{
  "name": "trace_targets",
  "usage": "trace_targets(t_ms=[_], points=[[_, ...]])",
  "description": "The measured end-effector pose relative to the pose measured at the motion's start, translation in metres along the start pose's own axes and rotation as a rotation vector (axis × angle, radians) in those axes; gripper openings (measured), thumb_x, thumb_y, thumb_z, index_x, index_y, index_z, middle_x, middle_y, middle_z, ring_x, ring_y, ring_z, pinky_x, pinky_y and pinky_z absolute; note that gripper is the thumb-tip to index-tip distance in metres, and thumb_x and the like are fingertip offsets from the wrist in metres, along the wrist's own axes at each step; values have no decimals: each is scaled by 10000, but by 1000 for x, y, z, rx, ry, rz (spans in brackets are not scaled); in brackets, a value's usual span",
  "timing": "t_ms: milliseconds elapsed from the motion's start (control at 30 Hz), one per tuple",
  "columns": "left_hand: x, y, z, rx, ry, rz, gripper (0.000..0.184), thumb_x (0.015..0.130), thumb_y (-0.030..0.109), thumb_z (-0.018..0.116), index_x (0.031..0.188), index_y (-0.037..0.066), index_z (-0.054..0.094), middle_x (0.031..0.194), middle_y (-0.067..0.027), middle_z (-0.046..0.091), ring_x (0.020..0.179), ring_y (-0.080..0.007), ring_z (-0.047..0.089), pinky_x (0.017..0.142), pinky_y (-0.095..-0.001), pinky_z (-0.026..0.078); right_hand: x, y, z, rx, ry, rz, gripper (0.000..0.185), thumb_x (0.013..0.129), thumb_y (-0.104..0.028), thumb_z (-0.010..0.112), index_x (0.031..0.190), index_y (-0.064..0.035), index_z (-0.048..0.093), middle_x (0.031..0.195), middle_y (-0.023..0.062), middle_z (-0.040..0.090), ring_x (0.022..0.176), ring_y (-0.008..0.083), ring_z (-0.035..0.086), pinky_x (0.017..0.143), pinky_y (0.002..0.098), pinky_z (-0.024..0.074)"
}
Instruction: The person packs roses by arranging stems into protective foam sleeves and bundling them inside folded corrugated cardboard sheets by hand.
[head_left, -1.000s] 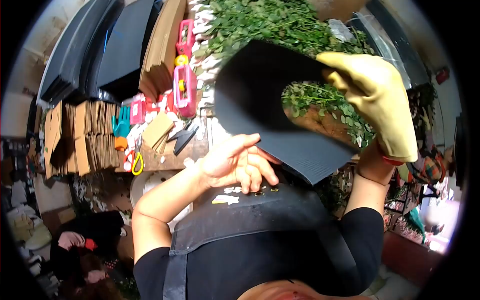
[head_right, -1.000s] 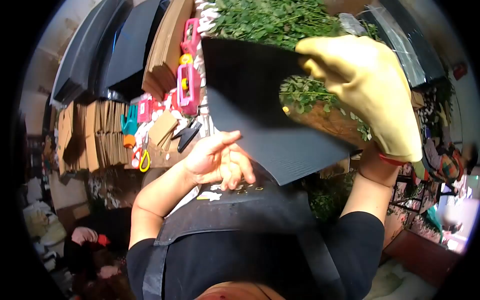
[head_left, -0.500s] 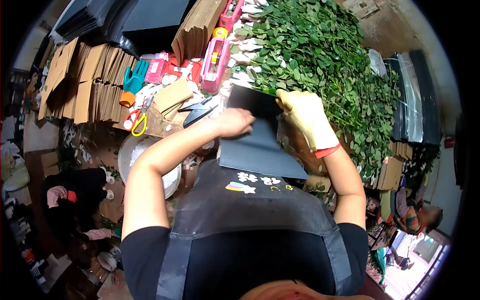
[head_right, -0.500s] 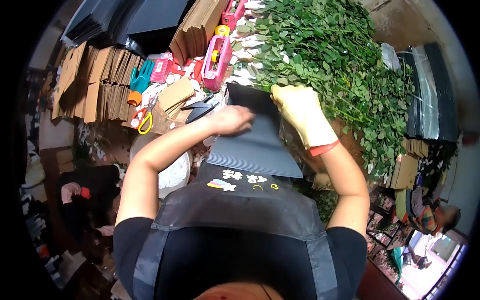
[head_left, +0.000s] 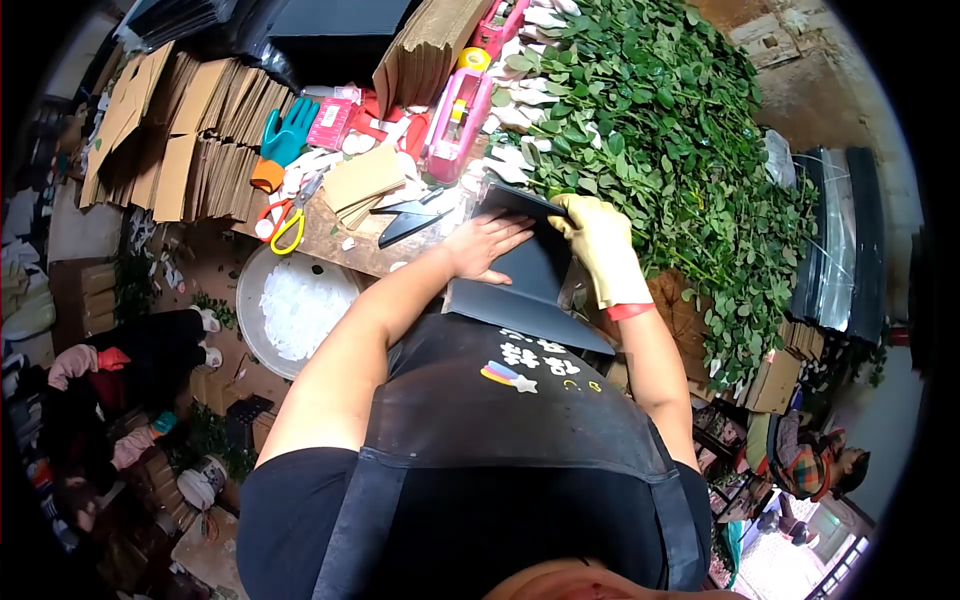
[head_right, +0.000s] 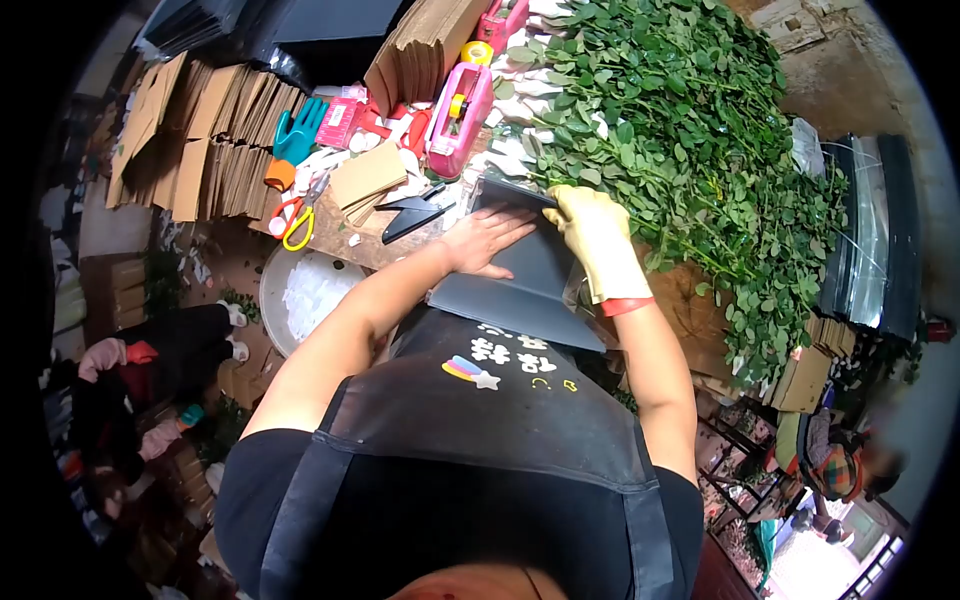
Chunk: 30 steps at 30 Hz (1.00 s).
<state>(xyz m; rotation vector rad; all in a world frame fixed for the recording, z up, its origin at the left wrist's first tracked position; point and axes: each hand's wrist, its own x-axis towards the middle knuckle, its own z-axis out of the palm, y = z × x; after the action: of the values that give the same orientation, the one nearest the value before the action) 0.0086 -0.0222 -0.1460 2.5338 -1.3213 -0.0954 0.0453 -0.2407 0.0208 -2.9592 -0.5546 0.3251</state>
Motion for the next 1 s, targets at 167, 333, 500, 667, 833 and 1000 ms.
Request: trace_targets(t_ms=[167, 333, 500, 667, 833, 1000], points=[[4, 1, -11, 32, -77, -26, 992, 913, 716, 543, 1616, 50, 328, 1661, -151, 374, 1523, -276, 372, 1277, -467, 218, -24, -25, -48, -177, 415, -344, 580, 880, -333, 786, 1378, -85, 623, 1312, 200, 672, 1205, 381, 646, 1035, 469, 517], [1, -8, 20, 53, 77, 34, 1031, 854, 704, 583, 1619, 60, 331, 1683, -147, 342, 1543, -268, 350, 1282, -463, 206, -69, -71, -24, 258, -406, -423, 522, 836, -320, 808, 1253, -41, 664, 1114, 230, 715, 1002, 384, 699, 858, 472, 560], [0, -5, 3, 25, -3, 25, 1021, 872, 698, 583, 1623, 59, 319, 1699, -144, 310, 1568, -264, 299, 1289, -449, 190, -66, -78, 13, 419, -252, -381, 493, 874, -249, 742, 1287, 5, 654, 1195, 260, 699, 1118, 362, 698, 970, 432, 552], [2, -1, 5, 3, 33, 5, 1009, 906, 738, 531, 1622, 60, 317, 1690, -145, 318, 1567, -269, 287, 1296, -466, 170, -70, 23, 63, 1660, -214, 516, 601, 1054, -331, 616, 1540, -27, 434, 1442, 165, 605, 1249, 254, 642, 1049, 369, 545], [0, -1, 1, 2, 24, -9, 985, 922, 734, 521, 1616, 59, 337, 1685, -137, 330, 1561, -265, 299, 1293, -461, 174, -135, 97, 106, 1295, 226, 1030, 387, 1103, -245, 545, 1425, -31, 553, 1293, 138, 691, 1099, 226, 694, 971, 350, 576], [-1, -3, 10, -13, 36, -5, 1003, 901, 707, 574, 1623, 59, 322, 1699, -127, 306, 1564, -267, 295, 1287, -464, 187, -130, -6, -19, 1175, -7, 320, 490, 987, -177, 693, 1433, -13, 573, 1334, 136, 672, 1096, 197, 668, 935, 329, 546]])
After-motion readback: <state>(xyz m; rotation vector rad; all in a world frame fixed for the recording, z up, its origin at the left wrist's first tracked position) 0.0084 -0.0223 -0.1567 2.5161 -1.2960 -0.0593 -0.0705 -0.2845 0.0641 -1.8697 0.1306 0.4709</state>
